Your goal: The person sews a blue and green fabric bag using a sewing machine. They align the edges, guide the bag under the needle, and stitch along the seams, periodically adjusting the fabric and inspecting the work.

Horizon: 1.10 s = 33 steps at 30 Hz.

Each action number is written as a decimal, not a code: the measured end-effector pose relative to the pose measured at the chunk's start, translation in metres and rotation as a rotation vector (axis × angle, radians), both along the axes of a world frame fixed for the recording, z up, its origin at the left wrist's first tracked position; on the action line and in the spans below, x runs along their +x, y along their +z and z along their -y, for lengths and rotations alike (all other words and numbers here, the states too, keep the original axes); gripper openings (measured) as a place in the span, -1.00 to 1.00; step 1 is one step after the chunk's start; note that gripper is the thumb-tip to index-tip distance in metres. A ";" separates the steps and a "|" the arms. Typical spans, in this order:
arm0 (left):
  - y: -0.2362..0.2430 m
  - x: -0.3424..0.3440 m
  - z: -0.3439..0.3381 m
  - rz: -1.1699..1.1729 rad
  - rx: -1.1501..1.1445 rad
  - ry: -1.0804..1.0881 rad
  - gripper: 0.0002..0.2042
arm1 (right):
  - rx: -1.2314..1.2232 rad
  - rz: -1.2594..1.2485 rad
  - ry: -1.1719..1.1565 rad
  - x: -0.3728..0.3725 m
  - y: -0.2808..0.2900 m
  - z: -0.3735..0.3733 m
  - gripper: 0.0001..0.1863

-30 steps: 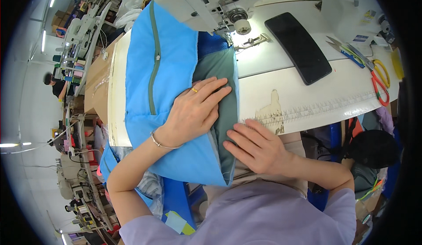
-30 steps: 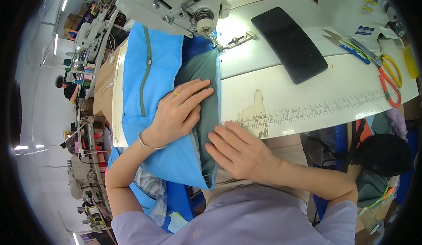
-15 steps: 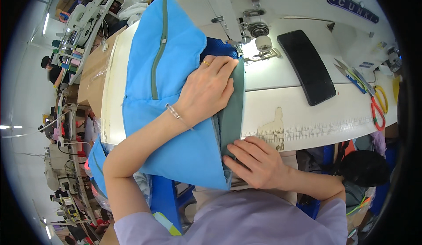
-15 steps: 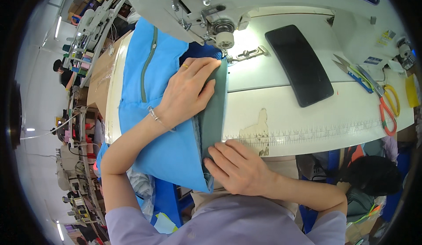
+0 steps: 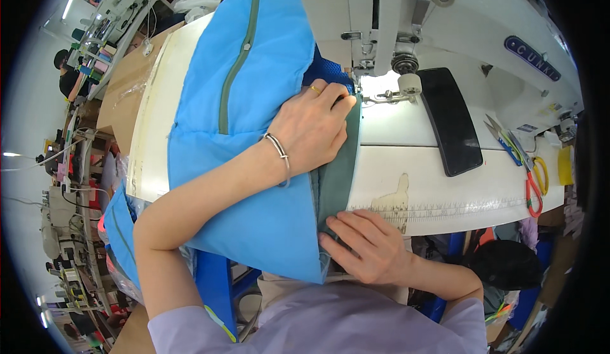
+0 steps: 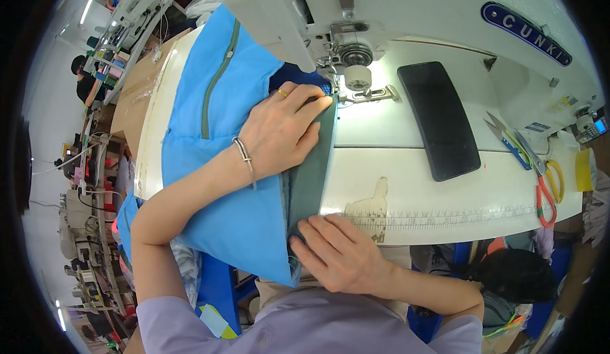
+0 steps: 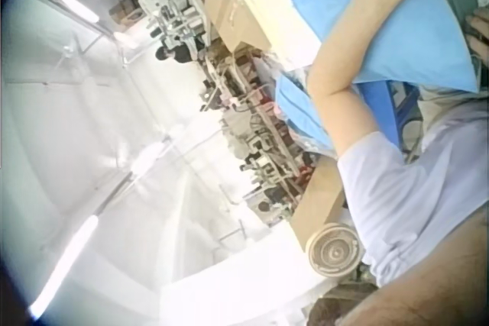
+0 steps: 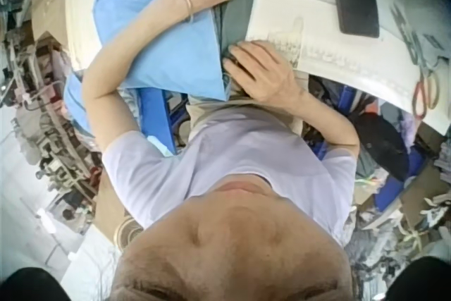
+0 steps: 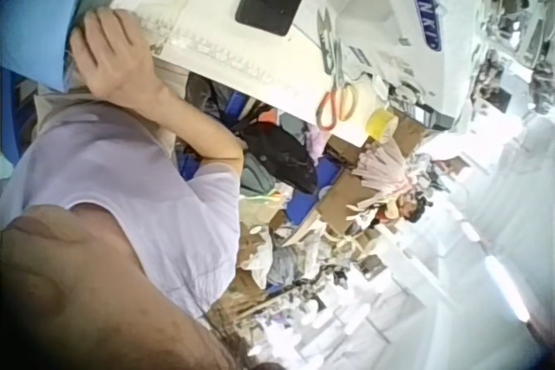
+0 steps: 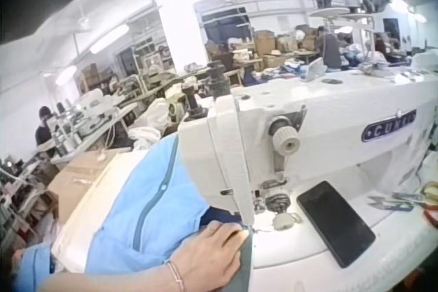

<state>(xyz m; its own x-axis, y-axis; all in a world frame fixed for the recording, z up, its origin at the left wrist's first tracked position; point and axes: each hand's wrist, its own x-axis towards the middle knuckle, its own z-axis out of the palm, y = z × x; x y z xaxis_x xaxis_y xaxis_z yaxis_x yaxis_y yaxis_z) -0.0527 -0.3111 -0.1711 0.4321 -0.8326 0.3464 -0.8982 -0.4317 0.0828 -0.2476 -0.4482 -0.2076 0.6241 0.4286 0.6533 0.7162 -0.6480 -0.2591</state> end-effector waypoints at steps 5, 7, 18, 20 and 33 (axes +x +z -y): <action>0.000 0.002 0.002 -0.004 0.004 0.007 -0.67 | -0.010 -0.012 -0.019 0.000 0.000 0.001 -0.71; 0.001 0.003 0.003 -0.012 0.013 0.009 -0.67 | -0.023 -0.013 -0.032 0.000 0.000 0.002 -0.71; 0.023 0.003 -0.012 -0.029 -0.109 -0.178 -0.72 | -0.067 -0.045 -0.133 0.001 -0.001 0.008 -0.63; 0.058 -0.011 -0.039 -0.016 -0.173 -0.189 -0.72 | -0.055 -0.042 -0.138 0.000 -0.005 0.007 -0.61; 0.067 0.008 -0.184 -1.022 -0.771 0.605 -0.59 | -0.017 -0.234 0.058 -0.008 0.022 -0.019 -0.42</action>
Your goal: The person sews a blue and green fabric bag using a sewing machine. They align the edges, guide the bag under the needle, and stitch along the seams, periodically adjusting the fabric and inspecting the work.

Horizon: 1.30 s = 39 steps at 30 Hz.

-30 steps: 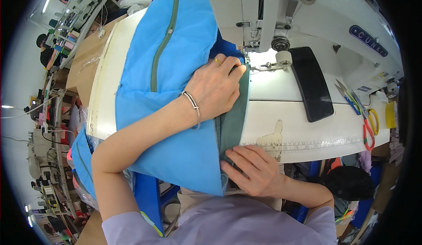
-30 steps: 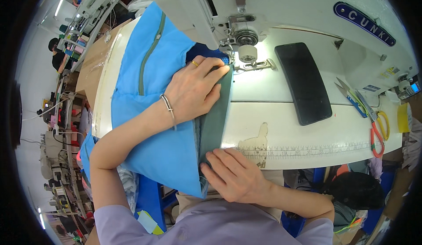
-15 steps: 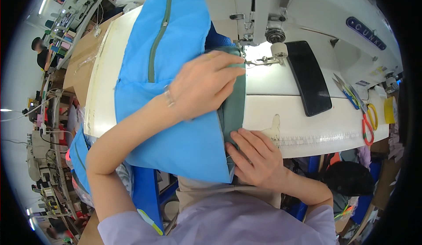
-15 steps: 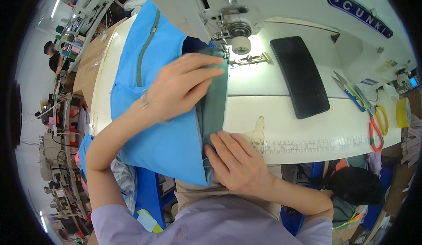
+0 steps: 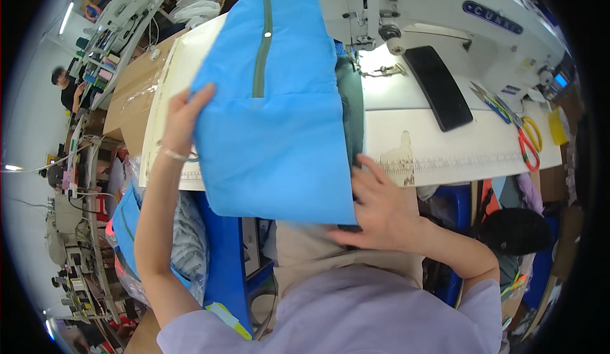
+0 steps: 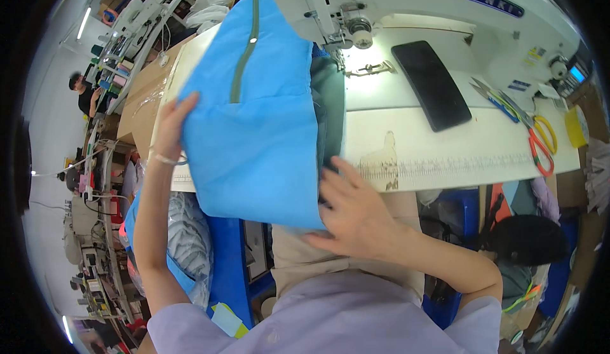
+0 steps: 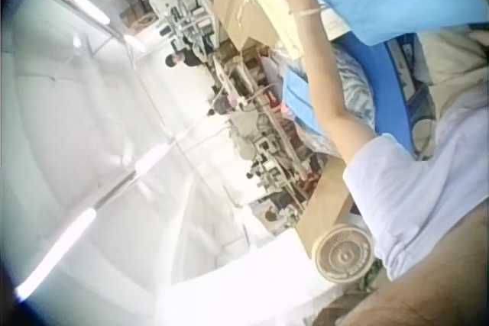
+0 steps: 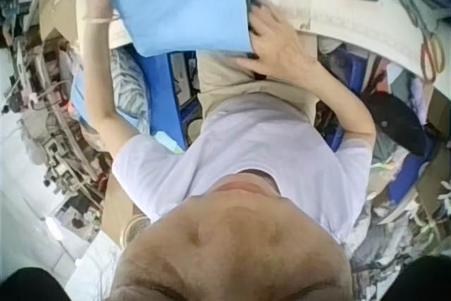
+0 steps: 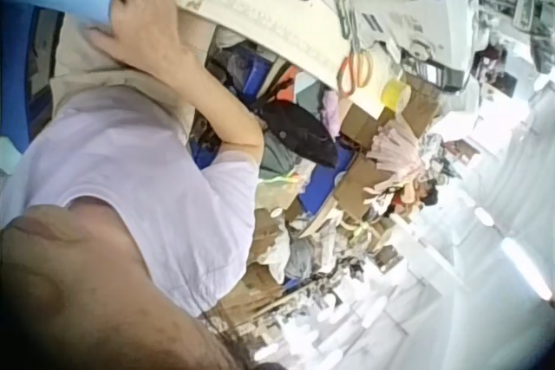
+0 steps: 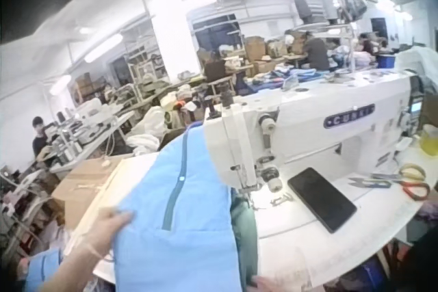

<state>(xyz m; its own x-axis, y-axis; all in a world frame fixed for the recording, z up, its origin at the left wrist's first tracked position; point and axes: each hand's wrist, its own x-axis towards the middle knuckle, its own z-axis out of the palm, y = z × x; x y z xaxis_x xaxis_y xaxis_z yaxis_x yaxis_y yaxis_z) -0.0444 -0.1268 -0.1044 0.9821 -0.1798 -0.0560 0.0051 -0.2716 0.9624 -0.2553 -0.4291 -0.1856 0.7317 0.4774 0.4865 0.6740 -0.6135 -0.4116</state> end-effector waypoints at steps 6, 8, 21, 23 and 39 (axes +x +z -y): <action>0.059 -0.099 -0.063 0.213 -0.587 0.019 -0.52 | 0.149 0.010 0.074 -0.037 -0.014 -0.020 -0.58; 0.043 -0.123 -0.088 0.144 -0.411 0.166 -0.58 | 0.207 -0.015 0.057 -0.041 -0.012 -0.021 -0.58; -0.087 -0.124 -0.099 -0.528 -0.065 0.072 -0.45 | 0.193 -0.118 -0.131 -0.063 -0.023 -0.025 -0.69; -0.107 -0.125 -0.100 -0.622 -0.321 -0.014 -0.44 | 0.299 -0.158 -0.203 -0.063 -0.026 -0.026 -0.73; -0.034 -0.120 -0.067 -0.548 -0.149 -0.068 -0.28 | 0.086 0.152 0.037 -0.079 -0.021 -0.018 -0.74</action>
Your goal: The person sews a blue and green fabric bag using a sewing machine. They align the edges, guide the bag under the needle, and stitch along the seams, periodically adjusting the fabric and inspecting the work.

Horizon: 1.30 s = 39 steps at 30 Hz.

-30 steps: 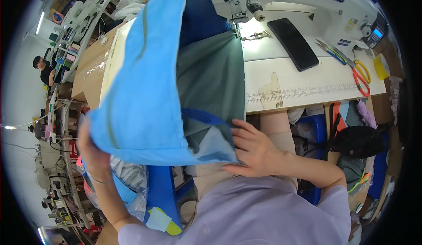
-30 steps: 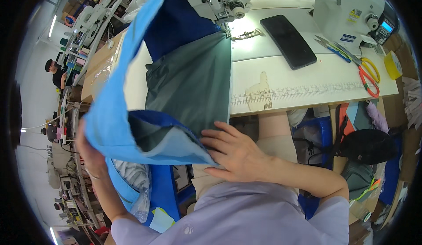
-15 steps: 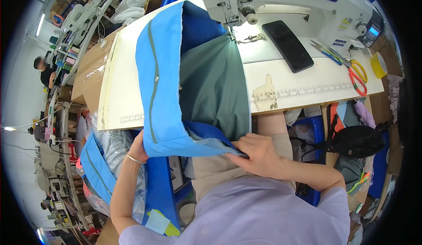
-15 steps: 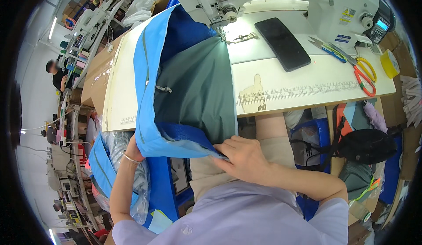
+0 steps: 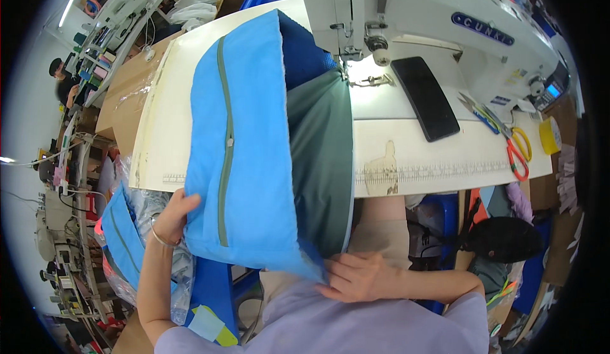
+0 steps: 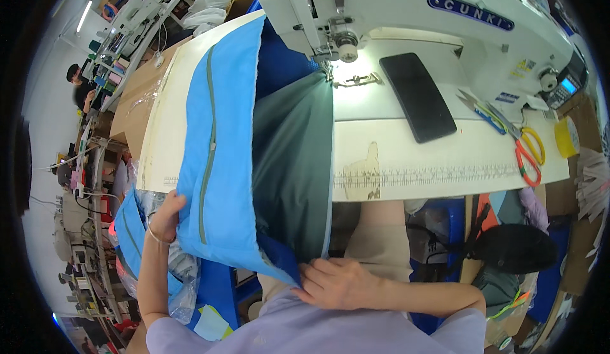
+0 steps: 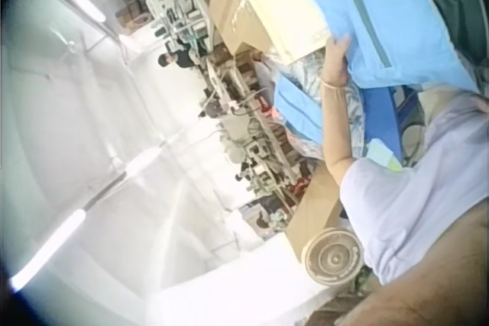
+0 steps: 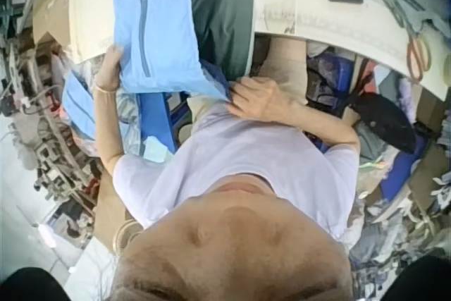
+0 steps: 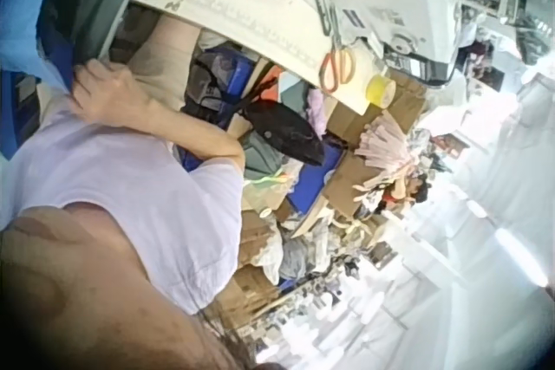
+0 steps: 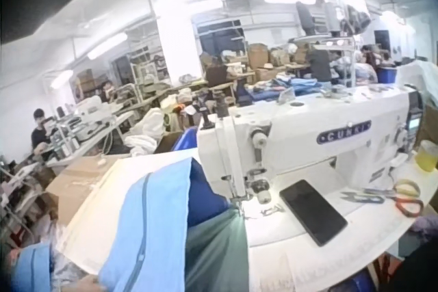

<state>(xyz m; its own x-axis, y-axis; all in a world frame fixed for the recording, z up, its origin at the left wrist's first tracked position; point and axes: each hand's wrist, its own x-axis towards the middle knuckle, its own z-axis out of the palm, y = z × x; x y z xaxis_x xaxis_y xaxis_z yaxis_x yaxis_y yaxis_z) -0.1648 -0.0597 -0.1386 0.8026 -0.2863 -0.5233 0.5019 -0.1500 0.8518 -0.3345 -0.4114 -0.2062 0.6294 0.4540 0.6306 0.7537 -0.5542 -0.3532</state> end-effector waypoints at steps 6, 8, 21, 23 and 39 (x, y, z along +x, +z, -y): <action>0.010 -0.004 0.021 0.046 0.128 0.016 -0.19 | 0.066 -0.060 0.012 0.000 0.002 0.006 -0.78; 0.014 -0.005 0.022 0.035 0.088 0.044 -0.20 | 0.096 -0.066 0.027 0.004 0.005 0.011 -0.78; 0.027 0.035 0.047 0.093 0.004 0.165 -0.40 | 0.149 -0.057 -0.005 0.039 0.003 0.034 -0.75; 0.027 0.042 0.051 0.125 0.001 0.162 -0.40 | 0.148 -0.045 -0.023 0.045 0.002 0.037 -0.75; 0.032 0.107 0.086 0.300 -0.084 0.123 -0.43 | 0.002 -0.058 -0.194 0.092 0.013 0.055 -0.77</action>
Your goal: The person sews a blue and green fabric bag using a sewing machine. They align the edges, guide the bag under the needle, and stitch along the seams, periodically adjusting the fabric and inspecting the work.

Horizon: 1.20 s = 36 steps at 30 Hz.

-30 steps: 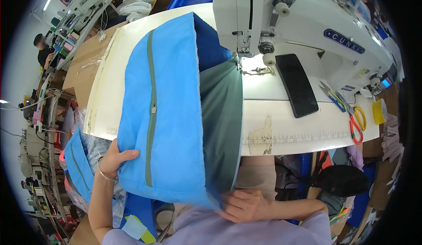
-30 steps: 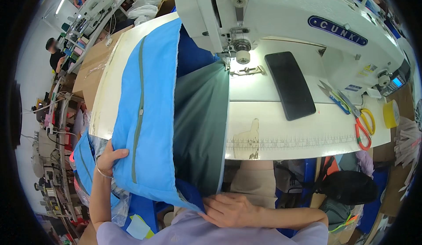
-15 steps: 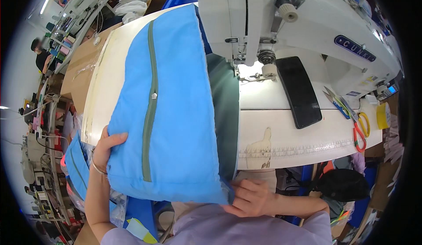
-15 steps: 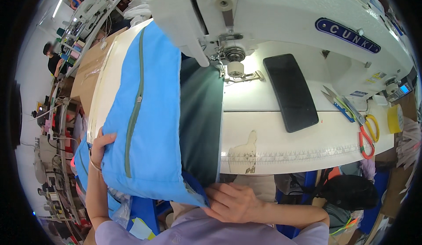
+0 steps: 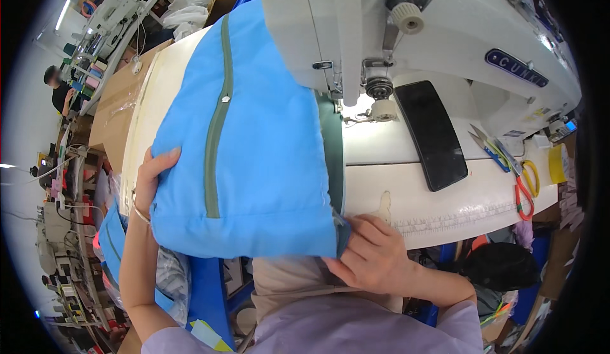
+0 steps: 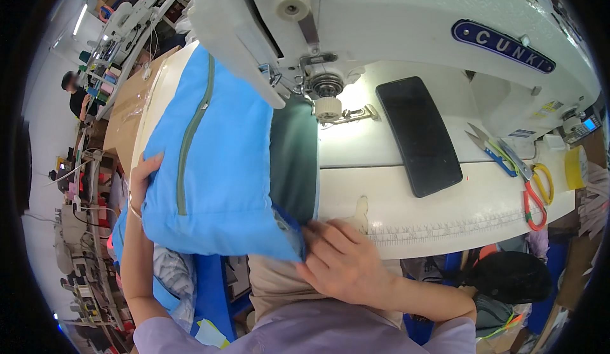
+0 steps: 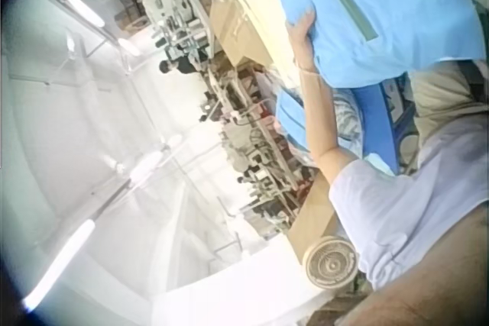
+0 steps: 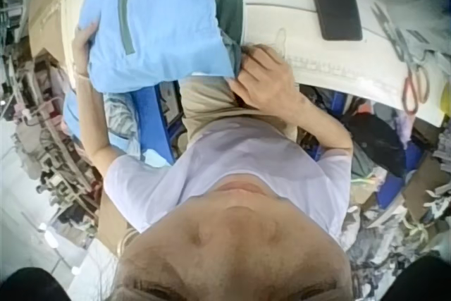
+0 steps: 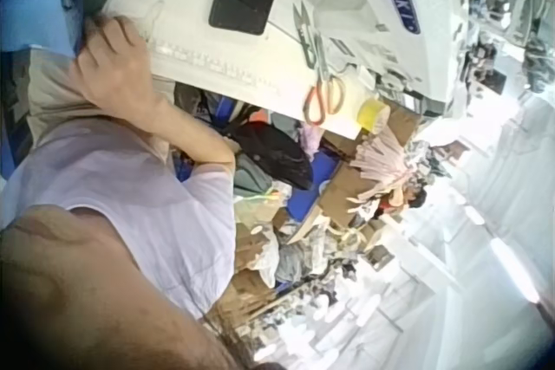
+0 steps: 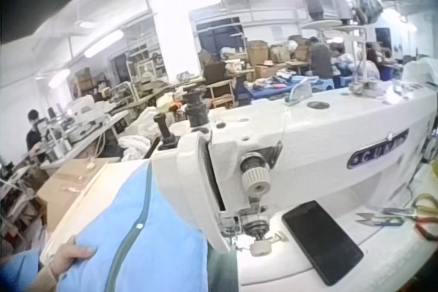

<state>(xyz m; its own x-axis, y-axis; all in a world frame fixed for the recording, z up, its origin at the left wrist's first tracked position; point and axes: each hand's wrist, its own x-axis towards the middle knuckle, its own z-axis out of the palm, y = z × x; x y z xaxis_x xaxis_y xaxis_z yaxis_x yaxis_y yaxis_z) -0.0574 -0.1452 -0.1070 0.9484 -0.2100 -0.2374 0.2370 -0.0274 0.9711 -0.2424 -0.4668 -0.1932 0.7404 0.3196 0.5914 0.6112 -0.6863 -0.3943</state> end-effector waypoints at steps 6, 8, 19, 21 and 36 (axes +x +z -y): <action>0.013 0.023 0.013 0.128 0.061 -0.013 -0.48 | -0.041 -0.059 -0.049 0.018 0.004 0.004 -0.70; 0.026 0.029 0.021 0.170 0.142 0.024 -0.51 | -0.049 -0.092 -0.069 0.024 0.005 0.004 -0.67; 0.021 -0.069 -0.117 0.428 -0.258 -0.103 -0.38 | -0.104 -0.056 -0.131 0.027 0.002 0.000 -0.45; -0.027 -0.109 -0.152 0.365 0.099 0.110 -0.36 | -0.052 0.012 -0.055 0.018 0.003 -0.002 -0.45; 0.065 -0.098 0.056 1.581 1.271 0.298 -0.63 | -0.030 0.036 -0.048 -0.015 -0.013 -0.032 -0.54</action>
<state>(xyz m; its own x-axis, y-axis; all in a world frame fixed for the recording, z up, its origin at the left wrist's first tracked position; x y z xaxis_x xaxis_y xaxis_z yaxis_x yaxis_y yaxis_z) -0.1558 -0.2015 -0.0425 0.3998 -0.4563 0.7949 -0.4898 -0.8394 -0.2355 -0.2579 -0.4350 -0.2059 0.7335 0.3020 0.6088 0.5908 -0.7262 -0.3516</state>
